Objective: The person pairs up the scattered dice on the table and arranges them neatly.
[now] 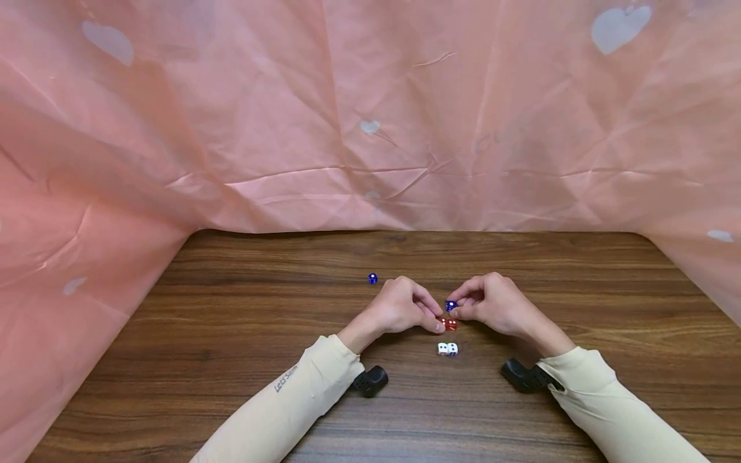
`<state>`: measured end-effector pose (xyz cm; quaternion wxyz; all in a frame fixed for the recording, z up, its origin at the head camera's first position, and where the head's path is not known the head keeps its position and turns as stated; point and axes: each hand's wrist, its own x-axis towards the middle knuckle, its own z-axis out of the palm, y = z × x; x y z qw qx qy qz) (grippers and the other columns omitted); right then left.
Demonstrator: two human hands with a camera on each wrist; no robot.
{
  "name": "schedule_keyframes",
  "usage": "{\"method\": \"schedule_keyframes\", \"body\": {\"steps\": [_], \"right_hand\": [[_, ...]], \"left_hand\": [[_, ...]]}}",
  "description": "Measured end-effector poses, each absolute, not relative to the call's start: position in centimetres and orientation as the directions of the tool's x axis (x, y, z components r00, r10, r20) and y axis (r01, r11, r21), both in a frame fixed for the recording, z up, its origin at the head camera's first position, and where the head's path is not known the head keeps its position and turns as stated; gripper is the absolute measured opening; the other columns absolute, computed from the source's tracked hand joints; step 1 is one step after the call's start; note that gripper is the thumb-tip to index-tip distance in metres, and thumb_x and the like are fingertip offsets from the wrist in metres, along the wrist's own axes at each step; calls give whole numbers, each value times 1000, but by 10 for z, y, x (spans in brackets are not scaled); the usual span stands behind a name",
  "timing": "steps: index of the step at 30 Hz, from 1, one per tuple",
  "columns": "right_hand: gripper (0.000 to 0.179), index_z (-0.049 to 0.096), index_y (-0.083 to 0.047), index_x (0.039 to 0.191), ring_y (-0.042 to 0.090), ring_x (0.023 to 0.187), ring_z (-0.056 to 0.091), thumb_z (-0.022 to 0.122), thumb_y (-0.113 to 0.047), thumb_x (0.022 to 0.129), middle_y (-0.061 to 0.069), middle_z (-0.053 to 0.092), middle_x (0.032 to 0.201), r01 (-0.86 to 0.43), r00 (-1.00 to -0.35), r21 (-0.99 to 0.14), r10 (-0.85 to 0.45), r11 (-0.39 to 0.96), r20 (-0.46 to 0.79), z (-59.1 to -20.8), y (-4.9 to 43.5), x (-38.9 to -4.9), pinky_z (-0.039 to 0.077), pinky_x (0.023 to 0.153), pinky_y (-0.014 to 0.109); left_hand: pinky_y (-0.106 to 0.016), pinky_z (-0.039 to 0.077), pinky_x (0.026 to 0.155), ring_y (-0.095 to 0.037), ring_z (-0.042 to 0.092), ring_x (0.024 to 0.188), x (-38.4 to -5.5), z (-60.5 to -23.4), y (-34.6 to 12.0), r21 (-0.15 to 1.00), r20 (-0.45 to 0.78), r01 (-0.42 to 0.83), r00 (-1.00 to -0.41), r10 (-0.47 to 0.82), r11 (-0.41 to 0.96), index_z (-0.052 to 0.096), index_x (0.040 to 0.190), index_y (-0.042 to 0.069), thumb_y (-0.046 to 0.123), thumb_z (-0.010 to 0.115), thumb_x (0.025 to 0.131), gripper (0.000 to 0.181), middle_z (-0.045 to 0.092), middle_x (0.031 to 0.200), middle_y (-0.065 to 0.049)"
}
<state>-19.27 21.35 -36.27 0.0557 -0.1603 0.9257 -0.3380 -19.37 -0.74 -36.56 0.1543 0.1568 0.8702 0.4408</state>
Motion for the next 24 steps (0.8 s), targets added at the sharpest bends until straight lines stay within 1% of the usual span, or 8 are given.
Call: {"method": "schedule_keyframes", "body": {"steps": [4, 8, 15, 18, 24], "right_hand": [[19, 84, -12, 101, 8, 77, 65, 89, -19, 85, -4, 78, 82, -255, -942, -647, -335, 718, 0, -363, 214, -193, 49, 68, 22], [18, 84, -11, 101, 7, 75, 65, 89, -19, 85, -4, 78, 81, -258, -942, -650, -337, 715, 4, -363, 213, -193, 49, 68, 22], [18, 84, -11, 100, 5, 74, 63, 89, -18, 84, -6, 75, 79, -255, -942, -656, -336, 710, 2, -363, 214, -193, 49, 67, 21], [18, 84, -11, 100, 5, 73, 62, 89, -18, 84, -6, 75, 78, -258, -941, -657, -338, 708, 5, -363, 215, -193, 49, 67, 21], [17, 84, -11, 100, 4, 73, 62, 89, -17, 84, -6, 74, 78, -255, -941, -661, -339, 706, 1, -364, 215, -193, 49, 67, 21]], "left_hand": [[-19, 48, 72, 2, 68, 74, -198, -361, -14, 808, -76, 178, -914, 399, 562, 85, 88, 18, 22, 96, 76, 17, 80, 77, 9], [-21, 50, 73, 1, 68, 72, -206, -353, -28, 785, 4, 213, -941, 340, 582, 85, 92, 15, 22, 96, 77, 19, 80, 77, 7], [-23, 52, 71, -4, 68, 72, -218, -344, -52, 747, 69, 188, -976, 208, 638, 85, 93, 13, 21, 95, 77, 21, 80, 77, 4], [-25, 52, 72, -9, 69, 76, -221, -342, -59, 729, 80, 162, -985, 152, 665, 85, 92, 14, 22, 95, 76, 20, 80, 79, 3], [-32, 55, 86, -18, 71, 94, -227, -340, -71, 694, 66, 98, -995, 72, 714, 86, 94, 14, 24, 96, 75, 24, 82, 85, 3]]}}
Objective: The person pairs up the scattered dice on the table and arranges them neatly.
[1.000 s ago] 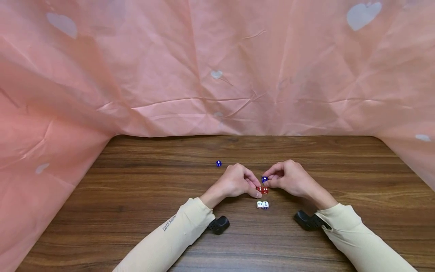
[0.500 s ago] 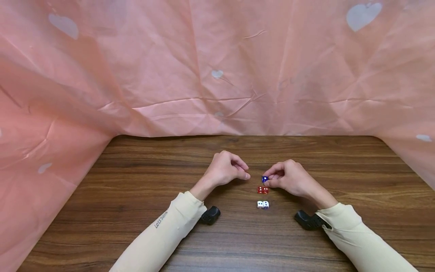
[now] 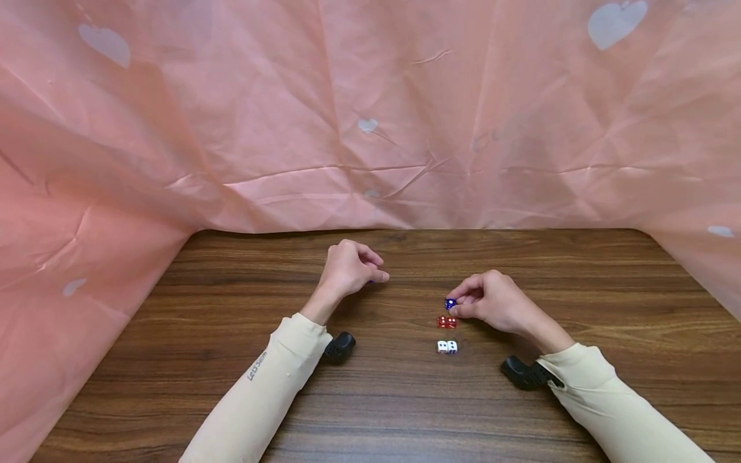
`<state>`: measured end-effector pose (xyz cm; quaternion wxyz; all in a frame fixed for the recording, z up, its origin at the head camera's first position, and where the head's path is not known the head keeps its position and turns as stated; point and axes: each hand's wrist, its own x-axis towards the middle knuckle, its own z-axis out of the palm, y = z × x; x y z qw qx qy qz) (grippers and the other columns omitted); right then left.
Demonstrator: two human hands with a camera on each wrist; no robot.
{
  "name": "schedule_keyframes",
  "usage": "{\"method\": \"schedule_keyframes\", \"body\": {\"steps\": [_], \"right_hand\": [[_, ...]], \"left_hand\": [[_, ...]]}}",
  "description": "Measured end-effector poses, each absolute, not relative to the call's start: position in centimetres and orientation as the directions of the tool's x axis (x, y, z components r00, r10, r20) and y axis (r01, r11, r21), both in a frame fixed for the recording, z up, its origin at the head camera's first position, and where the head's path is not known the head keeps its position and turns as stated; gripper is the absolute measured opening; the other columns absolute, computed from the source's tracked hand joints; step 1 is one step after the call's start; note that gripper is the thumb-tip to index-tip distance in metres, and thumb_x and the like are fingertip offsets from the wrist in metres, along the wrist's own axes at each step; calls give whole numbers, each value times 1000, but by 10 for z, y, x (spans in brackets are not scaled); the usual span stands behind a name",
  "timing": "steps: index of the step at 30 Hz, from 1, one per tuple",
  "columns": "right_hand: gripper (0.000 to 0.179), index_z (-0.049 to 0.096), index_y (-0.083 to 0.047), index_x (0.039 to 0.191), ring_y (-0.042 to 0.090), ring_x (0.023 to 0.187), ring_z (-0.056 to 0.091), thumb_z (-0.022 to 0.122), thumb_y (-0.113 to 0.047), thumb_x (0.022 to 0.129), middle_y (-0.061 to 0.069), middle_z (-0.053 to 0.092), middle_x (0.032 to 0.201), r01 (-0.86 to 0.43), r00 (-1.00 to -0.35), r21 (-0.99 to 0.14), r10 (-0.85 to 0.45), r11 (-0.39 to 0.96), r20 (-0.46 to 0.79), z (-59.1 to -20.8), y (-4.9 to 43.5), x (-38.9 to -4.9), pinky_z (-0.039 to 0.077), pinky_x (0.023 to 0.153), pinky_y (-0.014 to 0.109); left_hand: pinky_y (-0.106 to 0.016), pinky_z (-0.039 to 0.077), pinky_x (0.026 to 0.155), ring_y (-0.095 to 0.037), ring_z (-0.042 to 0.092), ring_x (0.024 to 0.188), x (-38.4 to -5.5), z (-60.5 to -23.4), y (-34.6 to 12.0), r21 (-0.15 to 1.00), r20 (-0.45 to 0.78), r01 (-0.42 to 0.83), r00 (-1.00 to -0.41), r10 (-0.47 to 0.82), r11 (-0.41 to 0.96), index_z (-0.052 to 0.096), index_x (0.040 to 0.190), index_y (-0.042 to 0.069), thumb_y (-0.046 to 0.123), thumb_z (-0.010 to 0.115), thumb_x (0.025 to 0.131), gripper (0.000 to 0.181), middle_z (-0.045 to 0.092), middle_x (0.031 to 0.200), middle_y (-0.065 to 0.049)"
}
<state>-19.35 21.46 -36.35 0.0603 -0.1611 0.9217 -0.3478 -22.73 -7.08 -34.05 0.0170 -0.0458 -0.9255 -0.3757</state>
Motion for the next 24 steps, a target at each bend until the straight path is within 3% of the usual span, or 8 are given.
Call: {"method": "schedule_keyframes", "body": {"steps": [12, 24], "right_hand": [[18, 84, -10, 100, 5, 73, 62, 89, -17, 84, -5, 74, 79, -255, -940, -662, -341, 705, -1, -363, 215, -194, 49, 67, 21], [18, 84, -11, 100, 6, 73, 63, 89, -17, 85, -5, 75, 79, -250, -941, -659, -338, 709, -7, -363, 215, -194, 49, 67, 21]], "left_hand": [[-39, 52, 102, -28, 69, 111, -236, -348, -88, 647, 12, -6, -1000, -18, 763, 85, 94, 15, 28, 99, 72, 28, 83, 91, 1], [-38, 54, 100, -25, 70, 110, -239, -355, -87, 636, -28, -11, -1000, 9, 771, 85, 88, 19, 26, 99, 72, 22, 83, 90, 2]]}}
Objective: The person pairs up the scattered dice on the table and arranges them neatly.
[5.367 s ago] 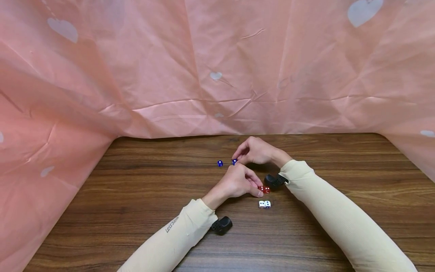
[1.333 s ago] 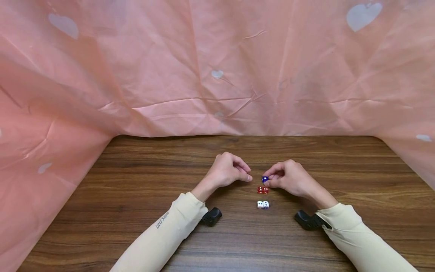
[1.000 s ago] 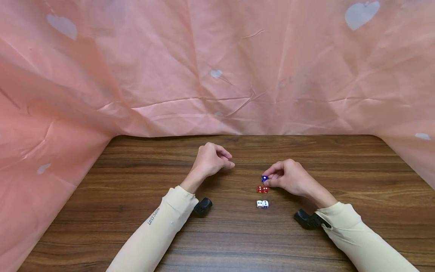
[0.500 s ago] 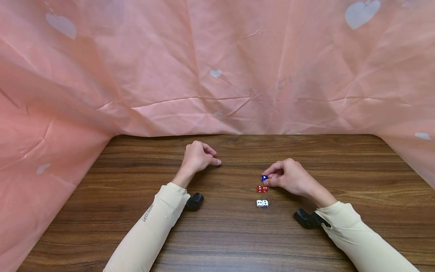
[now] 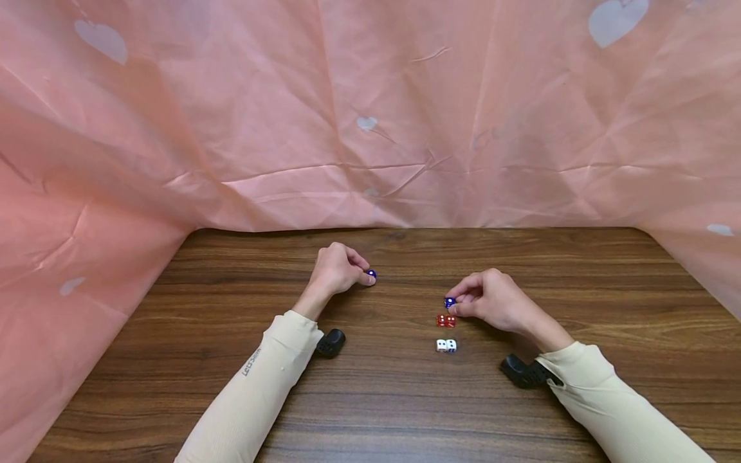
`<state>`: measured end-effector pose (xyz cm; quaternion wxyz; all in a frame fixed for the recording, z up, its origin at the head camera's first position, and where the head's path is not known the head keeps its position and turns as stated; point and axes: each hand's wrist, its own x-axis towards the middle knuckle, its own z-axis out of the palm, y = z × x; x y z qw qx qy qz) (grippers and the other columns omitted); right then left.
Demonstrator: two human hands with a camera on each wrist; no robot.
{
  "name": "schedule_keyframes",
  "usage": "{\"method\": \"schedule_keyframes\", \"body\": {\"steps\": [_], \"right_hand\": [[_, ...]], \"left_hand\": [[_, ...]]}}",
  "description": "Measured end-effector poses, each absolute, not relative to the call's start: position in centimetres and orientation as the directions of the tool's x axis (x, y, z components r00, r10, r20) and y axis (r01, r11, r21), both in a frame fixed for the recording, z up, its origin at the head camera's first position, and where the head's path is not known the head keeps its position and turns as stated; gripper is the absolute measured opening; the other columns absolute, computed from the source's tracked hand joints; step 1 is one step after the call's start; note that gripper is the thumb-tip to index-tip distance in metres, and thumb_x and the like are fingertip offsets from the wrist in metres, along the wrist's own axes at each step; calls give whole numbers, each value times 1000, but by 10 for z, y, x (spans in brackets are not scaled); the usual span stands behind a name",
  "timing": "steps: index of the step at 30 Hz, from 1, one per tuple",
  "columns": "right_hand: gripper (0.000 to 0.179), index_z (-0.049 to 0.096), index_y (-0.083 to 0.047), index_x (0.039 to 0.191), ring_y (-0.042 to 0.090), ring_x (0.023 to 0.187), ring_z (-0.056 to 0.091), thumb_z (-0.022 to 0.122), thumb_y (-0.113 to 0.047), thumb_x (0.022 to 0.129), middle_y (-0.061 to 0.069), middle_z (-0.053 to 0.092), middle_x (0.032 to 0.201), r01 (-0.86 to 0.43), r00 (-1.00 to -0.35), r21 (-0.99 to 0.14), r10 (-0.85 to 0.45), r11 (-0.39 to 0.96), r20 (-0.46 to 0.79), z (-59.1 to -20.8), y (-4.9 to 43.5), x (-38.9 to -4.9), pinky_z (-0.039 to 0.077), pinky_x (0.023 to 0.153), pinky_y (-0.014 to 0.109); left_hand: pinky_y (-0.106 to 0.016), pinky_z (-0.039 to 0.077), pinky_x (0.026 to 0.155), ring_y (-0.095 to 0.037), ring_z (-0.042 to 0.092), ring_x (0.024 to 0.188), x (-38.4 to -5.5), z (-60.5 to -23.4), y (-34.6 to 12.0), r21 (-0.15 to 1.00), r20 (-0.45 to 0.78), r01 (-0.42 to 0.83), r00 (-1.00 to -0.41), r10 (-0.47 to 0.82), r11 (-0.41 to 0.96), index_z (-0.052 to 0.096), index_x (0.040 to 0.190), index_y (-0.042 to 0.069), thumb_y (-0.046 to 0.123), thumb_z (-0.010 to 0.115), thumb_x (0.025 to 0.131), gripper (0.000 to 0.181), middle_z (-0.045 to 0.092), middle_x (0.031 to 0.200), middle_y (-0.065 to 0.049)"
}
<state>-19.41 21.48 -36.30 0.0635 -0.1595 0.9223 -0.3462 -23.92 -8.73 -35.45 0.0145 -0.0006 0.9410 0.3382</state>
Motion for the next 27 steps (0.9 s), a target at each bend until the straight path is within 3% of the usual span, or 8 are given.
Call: {"method": "schedule_keyframes", "body": {"steps": [17, 27], "right_hand": [[18, 84, -10, 101, 6, 74, 64, 89, -17, 85, -4, 77, 80, -249, -941, -665, -338, 704, -5, -364, 215, -194, 49, 68, 21], [19, 84, -11, 101, 6, 74, 63, 89, -19, 85, -4, 77, 81, -240, -943, -672, -333, 701, -10, -364, 214, -194, 49, 68, 21]], "left_hand": [[-39, 53, 103, -26, 69, 111, -238, -356, -86, 653, -28, 24, -998, 56, 757, 85, 84, 19, 20, 96, 75, 14, 82, 87, 2], [-37, 54, 93, -20, 70, 98, -237, -355, -80, 648, -1, 85, -994, 112, 757, 85, 85, 18, 21, 94, 77, 13, 81, 83, 3]]}}
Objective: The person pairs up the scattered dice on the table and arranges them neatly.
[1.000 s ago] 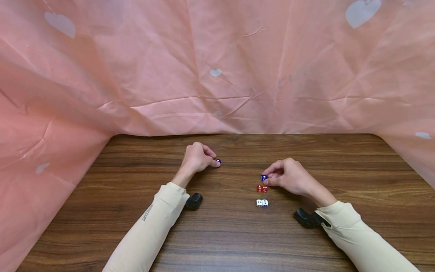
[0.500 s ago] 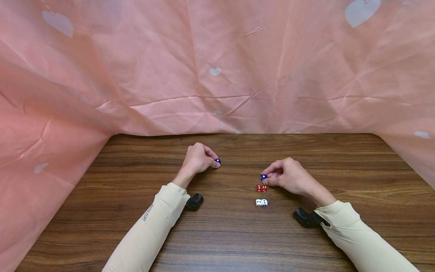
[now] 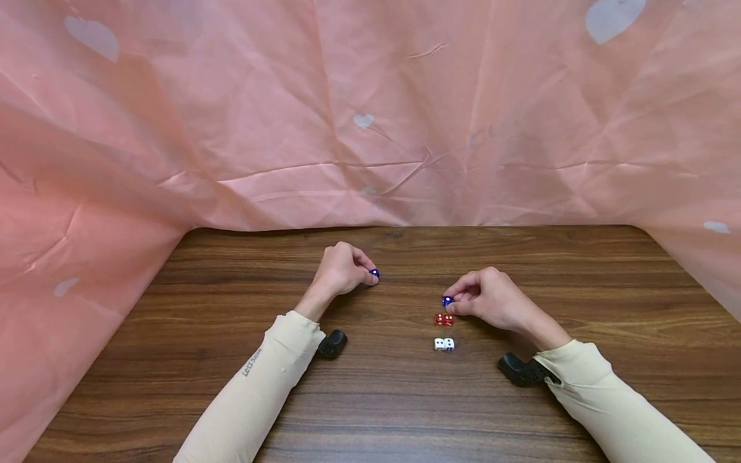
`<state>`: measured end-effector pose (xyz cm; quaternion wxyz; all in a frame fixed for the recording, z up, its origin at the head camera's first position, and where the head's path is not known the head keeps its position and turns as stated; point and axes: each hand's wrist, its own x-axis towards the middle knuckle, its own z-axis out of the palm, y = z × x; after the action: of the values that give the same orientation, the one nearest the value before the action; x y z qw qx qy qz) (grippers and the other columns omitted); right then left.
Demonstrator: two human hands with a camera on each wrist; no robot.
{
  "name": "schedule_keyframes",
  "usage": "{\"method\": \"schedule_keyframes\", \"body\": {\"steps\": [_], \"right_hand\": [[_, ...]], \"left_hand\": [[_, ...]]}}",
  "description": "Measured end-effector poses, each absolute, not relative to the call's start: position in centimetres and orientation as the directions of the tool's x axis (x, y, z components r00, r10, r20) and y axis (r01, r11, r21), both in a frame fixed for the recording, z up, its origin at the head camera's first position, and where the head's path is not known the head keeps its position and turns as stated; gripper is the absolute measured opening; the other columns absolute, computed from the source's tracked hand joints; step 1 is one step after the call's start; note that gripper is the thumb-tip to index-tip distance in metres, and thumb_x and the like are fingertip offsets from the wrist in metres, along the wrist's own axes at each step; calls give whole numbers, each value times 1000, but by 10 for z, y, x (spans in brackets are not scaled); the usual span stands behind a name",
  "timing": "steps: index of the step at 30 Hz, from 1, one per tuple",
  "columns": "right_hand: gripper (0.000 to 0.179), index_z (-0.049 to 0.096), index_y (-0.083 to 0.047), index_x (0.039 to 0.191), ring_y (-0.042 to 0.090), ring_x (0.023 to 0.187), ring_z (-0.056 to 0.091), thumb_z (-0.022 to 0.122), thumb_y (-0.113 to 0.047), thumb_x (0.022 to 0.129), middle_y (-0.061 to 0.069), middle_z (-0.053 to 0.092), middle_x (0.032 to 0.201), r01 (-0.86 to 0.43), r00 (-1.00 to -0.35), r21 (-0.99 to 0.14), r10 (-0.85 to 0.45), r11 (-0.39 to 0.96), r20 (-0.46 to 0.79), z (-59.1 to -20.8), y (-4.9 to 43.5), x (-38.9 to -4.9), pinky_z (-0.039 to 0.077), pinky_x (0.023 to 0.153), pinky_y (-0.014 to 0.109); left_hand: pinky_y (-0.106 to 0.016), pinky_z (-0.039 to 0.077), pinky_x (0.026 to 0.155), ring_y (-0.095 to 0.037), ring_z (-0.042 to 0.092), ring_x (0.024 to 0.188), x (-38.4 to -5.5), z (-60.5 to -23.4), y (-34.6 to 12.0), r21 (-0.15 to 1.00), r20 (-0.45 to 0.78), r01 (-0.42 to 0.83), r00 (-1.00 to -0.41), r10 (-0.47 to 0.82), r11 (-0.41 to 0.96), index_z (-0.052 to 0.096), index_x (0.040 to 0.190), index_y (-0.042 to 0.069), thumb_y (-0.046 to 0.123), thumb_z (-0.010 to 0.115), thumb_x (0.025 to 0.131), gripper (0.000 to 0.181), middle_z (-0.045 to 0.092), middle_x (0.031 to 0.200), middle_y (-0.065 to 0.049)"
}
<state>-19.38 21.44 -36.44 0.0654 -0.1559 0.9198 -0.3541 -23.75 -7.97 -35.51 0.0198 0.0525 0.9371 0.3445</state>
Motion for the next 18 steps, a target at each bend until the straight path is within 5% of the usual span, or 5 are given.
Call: {"method": "schedule_keyframes", "body": {"steps": [18], "right_hand": [[16, 84, -12, 99, 7, 73, 62, 89, -19, 85, -5, 74, 78, -241, -938, -676, -345, 697, -21, -362, 211, -194, 48, 67, 21]], "left_hand": [[-29, 53, 82, -9, 67, 81, -226, -354, -54, 698, 20, 182, -972, 234, 693, 84, 86, 19, 20, 93, 79, 11, 79, 77, 7]]}}
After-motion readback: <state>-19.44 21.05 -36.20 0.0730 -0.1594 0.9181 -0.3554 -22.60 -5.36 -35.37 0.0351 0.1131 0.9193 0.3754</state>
